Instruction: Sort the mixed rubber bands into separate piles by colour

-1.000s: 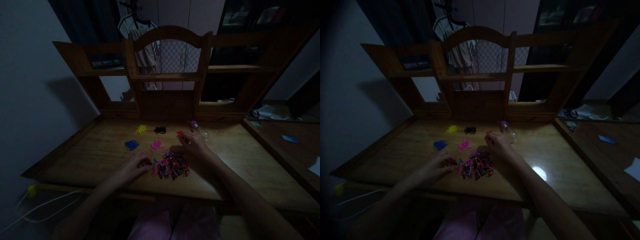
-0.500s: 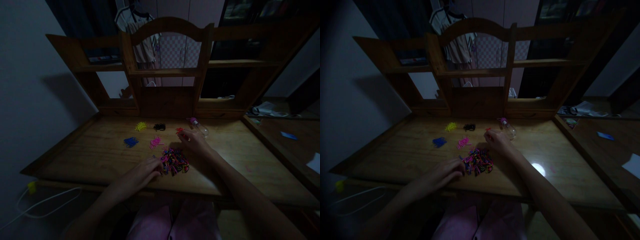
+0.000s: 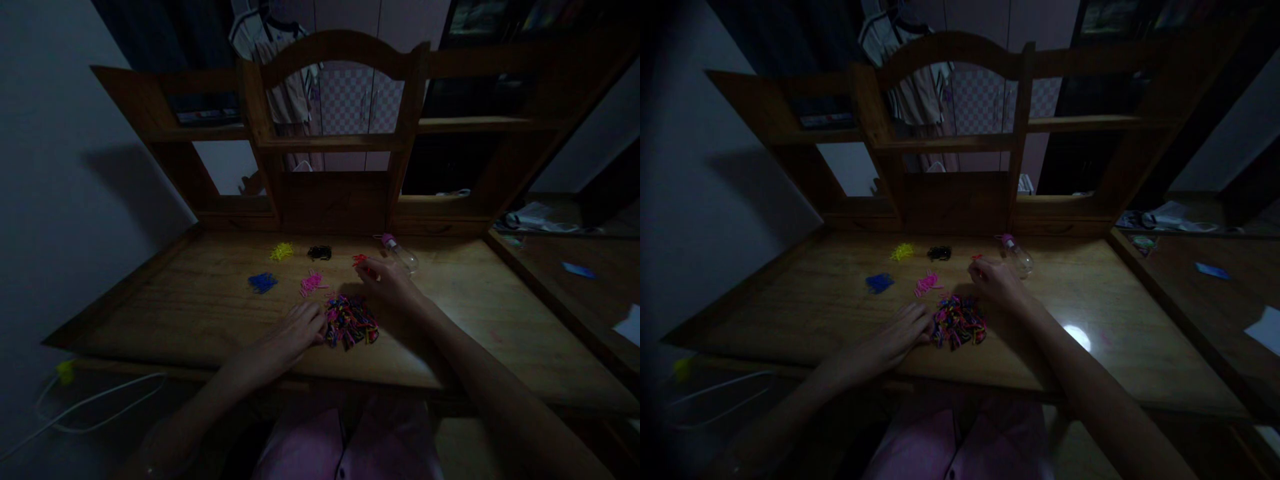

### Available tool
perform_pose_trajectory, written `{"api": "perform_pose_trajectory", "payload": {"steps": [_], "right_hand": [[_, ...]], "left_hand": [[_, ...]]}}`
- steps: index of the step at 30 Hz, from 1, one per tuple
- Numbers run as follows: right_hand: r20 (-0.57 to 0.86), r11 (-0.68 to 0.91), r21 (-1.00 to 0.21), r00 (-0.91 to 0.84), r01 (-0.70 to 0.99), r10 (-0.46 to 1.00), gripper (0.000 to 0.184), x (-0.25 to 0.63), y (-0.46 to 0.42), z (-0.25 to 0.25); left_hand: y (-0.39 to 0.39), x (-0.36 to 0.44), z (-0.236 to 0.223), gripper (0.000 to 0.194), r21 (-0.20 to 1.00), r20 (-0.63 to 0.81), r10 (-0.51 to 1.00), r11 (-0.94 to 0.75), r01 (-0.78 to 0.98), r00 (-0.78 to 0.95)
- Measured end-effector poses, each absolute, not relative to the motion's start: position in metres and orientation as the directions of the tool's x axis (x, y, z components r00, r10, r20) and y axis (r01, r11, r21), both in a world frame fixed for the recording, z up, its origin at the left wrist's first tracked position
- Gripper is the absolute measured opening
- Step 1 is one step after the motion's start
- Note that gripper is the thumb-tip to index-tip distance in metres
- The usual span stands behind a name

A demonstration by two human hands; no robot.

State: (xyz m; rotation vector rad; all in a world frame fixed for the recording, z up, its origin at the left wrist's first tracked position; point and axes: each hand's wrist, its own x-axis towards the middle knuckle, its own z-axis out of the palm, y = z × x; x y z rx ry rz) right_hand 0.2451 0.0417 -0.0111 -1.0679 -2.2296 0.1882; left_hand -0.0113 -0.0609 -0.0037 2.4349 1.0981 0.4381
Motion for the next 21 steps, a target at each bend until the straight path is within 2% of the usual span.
{"api": "perform_pose_trajectory", "payload": {"steps": [4, 7, 12, 16, 21], "right_hand": [[0.494, 0.658, -0.370, -0.462, 0.655, 0.737, 0.016, 0.246, 0.043, -0.013], [0.484, 0.664, -0.388, -0.472, 0.640, 0.737, 0.016, 0.246, 0.042, -0.013], [0.479, 0.655, -0.403, -0.463, 0.639, 0.746, 0.015, 0.246, 0.040, -0.010], [0.503, 0.657, -0.387, -0.449, 0.647, 0.738, 0.015, 0.246, 0.041, -0.009], [0.518, 0.669, -0.377, -0.453, 0.640, 0.725, 0.015, 0.247, 0.043, -0.009]], "left_hand": [[-0.052, -0.011, 0.000, 0.013, 0.523, 0.178, 0.833, -0.531, 0.667, 0.523], [-0.043, -0.008, 0.011, 0.015, 0.599, 0.224, 0.880, -0.463, 0.653, 0.419], [-0.025, 0.005, 0.018, 0.016, 0.688, 0.208, 0.881, -0.441, 0.576, 0.425], [-0.013, 0.018, 0.006, 0.015, 0.660, 0.153, 0.861, -0.455, 0.598, 0.485], [-0.006, 0.023, -0.007, 0.012, 0.588, 0.184, 0.846, -0.503, 0.634, 0.501]]}}
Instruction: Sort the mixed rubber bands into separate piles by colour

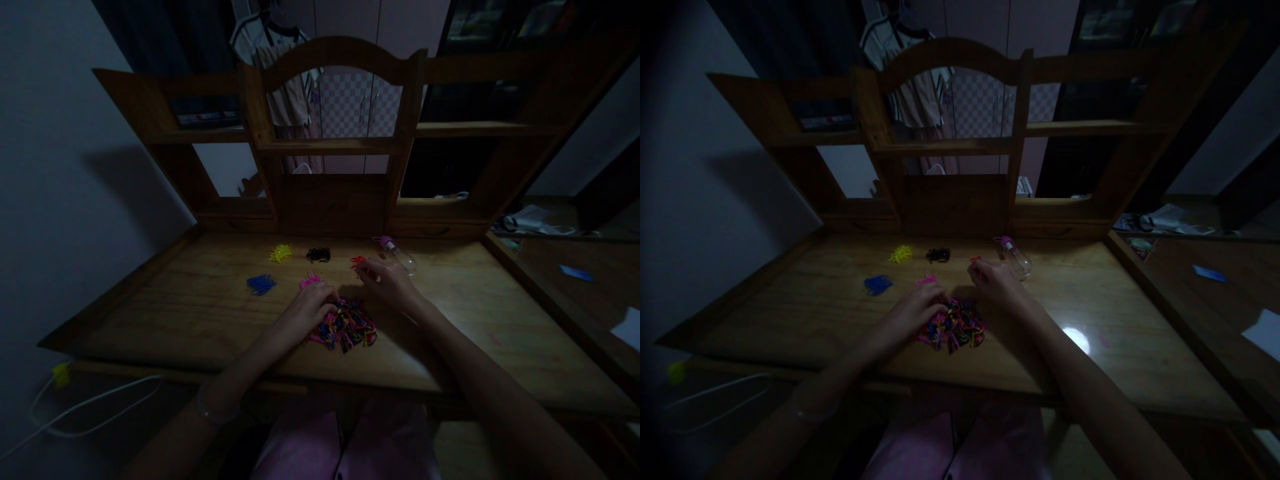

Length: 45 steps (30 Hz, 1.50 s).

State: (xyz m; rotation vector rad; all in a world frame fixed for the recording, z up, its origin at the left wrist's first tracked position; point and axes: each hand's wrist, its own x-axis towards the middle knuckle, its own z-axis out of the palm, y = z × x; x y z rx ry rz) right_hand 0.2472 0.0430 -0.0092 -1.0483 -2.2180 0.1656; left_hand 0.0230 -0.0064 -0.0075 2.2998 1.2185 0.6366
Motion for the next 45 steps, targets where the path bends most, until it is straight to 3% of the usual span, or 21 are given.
{"api": "perform_pose_trajectory", "payload": {"steps": [5, 9, 12, 15, 18, 24, 32, 40, 45], "right_hand": [[0.509, 0.672, -0.378, -0.463, 0.637, 0.725, 0.016, 0.247, 0.042, -0.008], [0.511, 0.650, -0.362, -0.441, 0.668, 0.738, 0.015, 0.246, 0.041, -0.007], [0.514, 0.650, -0.348, -0.443, 0.676, 0.735, 0.015, 0.246, 0.041, -0.007], [0.507, 0.659, -0.337, -0.460, 0.673, 0.729, 0.015, 0.247, 0.041, -0.008], [0.502, 0.662, -0.336, -0.467, 0.670, 0.728, 0.016, 0.247, 0.041, -0.007], [0.496, 0.659, -0.351, -0.464, 0.665, 0.734, 0.016, 0.247, 0.041, -0.007], [0.488, 0.649, -0.360, -0.457, 0.670, 0.743, 0.016, 0.246, 0.041, -0.007], [0.506, 0.693, -0.440, -0.479, 0.572, 0.717, 0.014, 0.243, 0.038, -0.009], [0.493, 0.686, -0.464, -0.481, 0.560, 0.725, 0.015, 0.242, 0.036, -0.009]], "left_hand": [[-0.005, 0.020, -0.011, 0.011, 0.594, 0.227, 0.842, -0.518, 0.616, 0.489], [-0.002, 0.016, -0.010, 0.010, 0.693, 0.201, 0.875, -0.444, 0.568, 0.440], [0.001, 0.014, -0.012, 0.008, 0.834, 0.106, 0.926, -0.281, 0.476, 0.361], [0.004, 0.011, -0.015, 0.012, 0.964, -0.025, 0.955, -0.055, 0.260, 0.294], [0.007, 0.006, -0.017, 0.019, 0.992, -0.123, 0.939, 0.113, 0.048, 0.323], [0.000, 0.004, -0.005, 0.018, 0.887, -0.260, 0.883, 0.378, -0.264, 0.391], [-0.013, 0.017, 0.008, 0.016, 0.657, -0.280, 0.881, 0.466, -0.593, 0.382], [-0.007, 0.026, -0.007, 0.023, 0.441, -0.329, 0.840, 0.540, -0.716, 0.431], [-0.010, 0.034, 0.001, 0.021, 0.391, -0.341, 0.818, 0.572, -0.721, 0.464]]}}
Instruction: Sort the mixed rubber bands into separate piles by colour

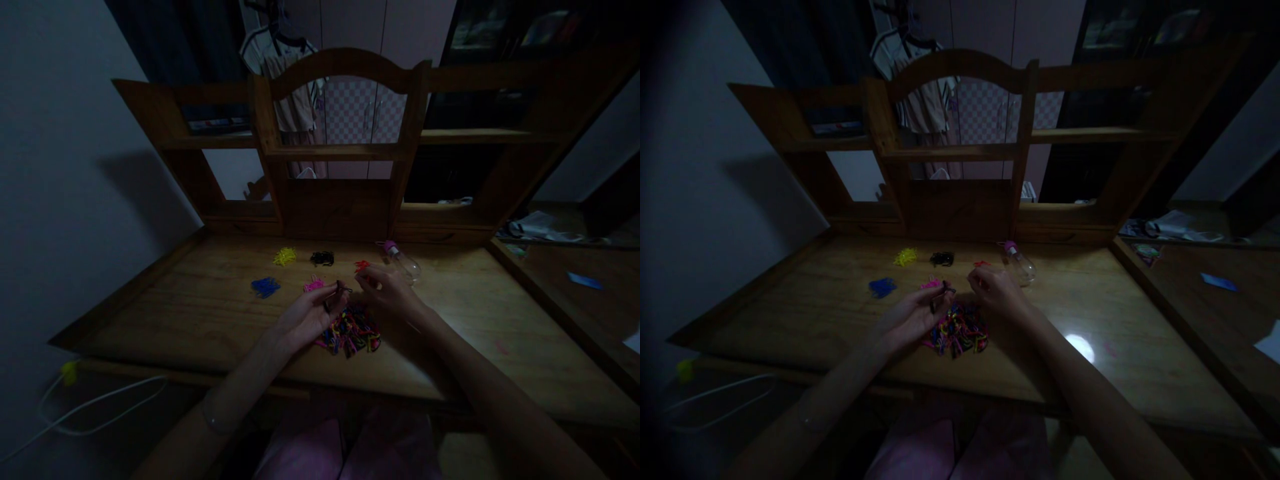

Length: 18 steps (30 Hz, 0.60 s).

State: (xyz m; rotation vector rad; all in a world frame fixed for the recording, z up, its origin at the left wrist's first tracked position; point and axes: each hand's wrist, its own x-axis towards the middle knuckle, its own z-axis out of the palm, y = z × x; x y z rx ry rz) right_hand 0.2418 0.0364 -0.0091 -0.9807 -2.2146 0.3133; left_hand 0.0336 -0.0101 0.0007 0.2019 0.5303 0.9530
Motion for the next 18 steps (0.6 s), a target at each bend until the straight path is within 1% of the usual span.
{"api": "perform_pose_trajectory", "payload": {"steps": [4, 8, 10, 13, 18], "right_hand": [[0.493, 0.685, -0.504, -0.476, 0.526, 0.728, 0.016, 0.241, 0.034, -0.004], [0.469, 0.643, -0.609, -0.443, 0.465, 0.764, 0.025, 0.238, 0.029, 0.004], [0.449, 0.620, -0.639, -0.435, 0.454, 0.781, 0.028, 0.237, 0.028, 0.005], [0.470, 0.630, -0.613, -0.421, 0.476, 0.775, 0.027, 0.238, 0.030, 0.002], [0.503, 0.663, -0.498, -0.437, 0.558, 0.746, 0.021, 0.242, 0.035, -0.005]], "left_hand": [[-0.011, 0.036, 0.003, 0.020, 0.393, -0.316, 0.823, 0.566, -0.725, 0.472], [-0.011, 0.038, 0.003, 0.021, 0.411, -0.290, 0.854, 0.519, -0.749, 0.432], [-0.013, 0.040, 0.006, 0.024, 0.426, -0.280, 0.858, 0.513, -0.745, 0.431], [-0.018, 0.040, 0.016, 0.034, 0.443, -0.230, 0.863, 0.505, -0.741, 0.451], [-0.030, 0.040, 0.031, 0.046, 0.449, -0.128, 0.864, 0.488, -0.749, 0.486]]}}
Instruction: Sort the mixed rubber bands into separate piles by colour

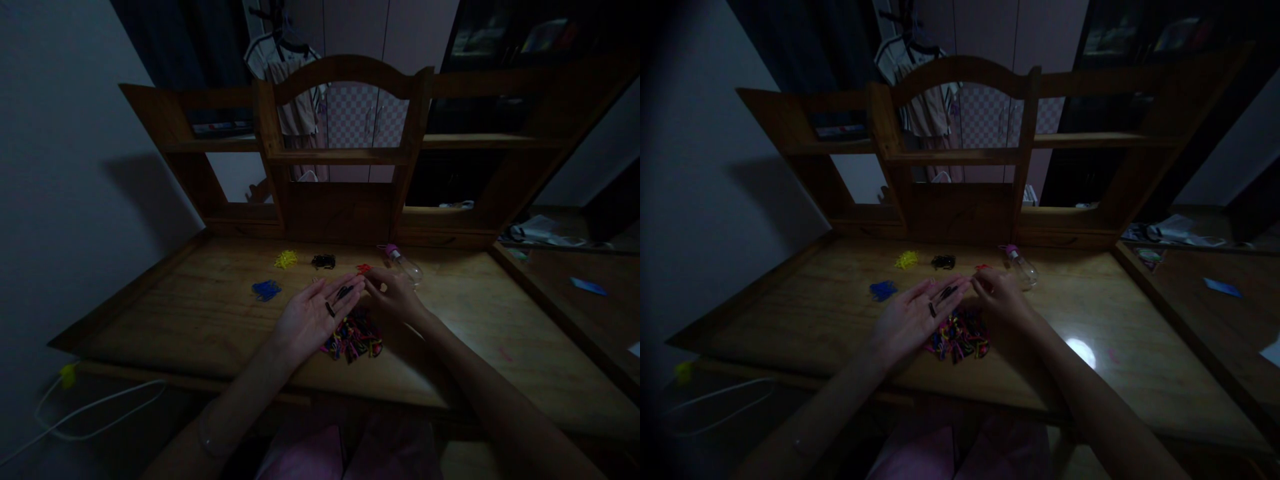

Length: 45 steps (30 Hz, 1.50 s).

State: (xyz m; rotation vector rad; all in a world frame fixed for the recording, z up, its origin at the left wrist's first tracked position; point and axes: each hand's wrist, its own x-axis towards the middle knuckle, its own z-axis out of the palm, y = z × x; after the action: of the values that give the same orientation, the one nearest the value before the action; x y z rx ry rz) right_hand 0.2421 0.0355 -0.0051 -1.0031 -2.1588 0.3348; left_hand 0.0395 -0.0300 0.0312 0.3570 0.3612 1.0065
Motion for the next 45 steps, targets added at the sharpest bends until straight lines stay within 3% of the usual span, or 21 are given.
{"api": "perform_pose_trajectory", "payload": {"steps": [6, 13, 19, 24, 27, 32, 37, 45], "right_hand": [[0.527, 0.655, -0.399, -0.424, 0.642, 0.736, 0.019, 0.245, 0.038, -0.006], [0.540, 0.633, -0.406, -0.386, 0.659, 0.748, 0.023, 0.248, 0.043, -0.009], [0.539, 0.611, -0.387, -0.368, 0.691, 0.758, 0.021, 0.250, 0.045, -0.010], [0.526, 0.596, -0.391, -0.361, 0.702, 0.770, 0.023, 0.251, 0.045, -0.011], [0.534, 0.598, -0.391, -0.357, 0.699, 0.767, 0.024, 0.253, 0.046, -0.012], [0.558, 0.608, -0.387, -0.349, 0.694, 0.753, 0.025, 0.256, 0.048, -0.010], [0.532, 0.608, -0.366, -0.378, 0.705, 0.758, 0.022, 0.258, 0.048, -0.008], [0.552, 0.614, -0.339, -0.378, 0.712, 0.743, 0.020, 0.260, 0.047, -0.003]], "left_hand": [[-0.040, 0.042, 0.042, 0.045, 0.516, -0.137, 0.883, 0.450, -0.729, 0.449], [-0.039, 0.039, 0.041, 0.039, 0.548, -0.191, 0.903, 0.423, -0.721, 0.384], [-0.033, 0.029, 0.023, 0.030, 0.670, -0.202, 0.918, 0.384, -0.635, 0.343], [0.016, 0.013, 0.020, 0.032, 0.685, -0.244, 0.943, 0.334, -0.648, 0.228], [0.067, 0.007, 0.021, 0.035, 0.744, -0.166, 0.984, 0.167, -0.647, 0.063], [0.122, 0.004, 0.004, 0.045, 0.812, -0.133, 0.991, 0.096, -0.576, -0.023], [0.128, -0.003, -0.005, 0.059, 0.877, -0.076, 0.997, 0.082, -0.474, 0.032], [0.117, -0.013, 0.028, 0.070, 0.962, 0.080, 0.992, -0.050, -0.270, 0.101]]}}
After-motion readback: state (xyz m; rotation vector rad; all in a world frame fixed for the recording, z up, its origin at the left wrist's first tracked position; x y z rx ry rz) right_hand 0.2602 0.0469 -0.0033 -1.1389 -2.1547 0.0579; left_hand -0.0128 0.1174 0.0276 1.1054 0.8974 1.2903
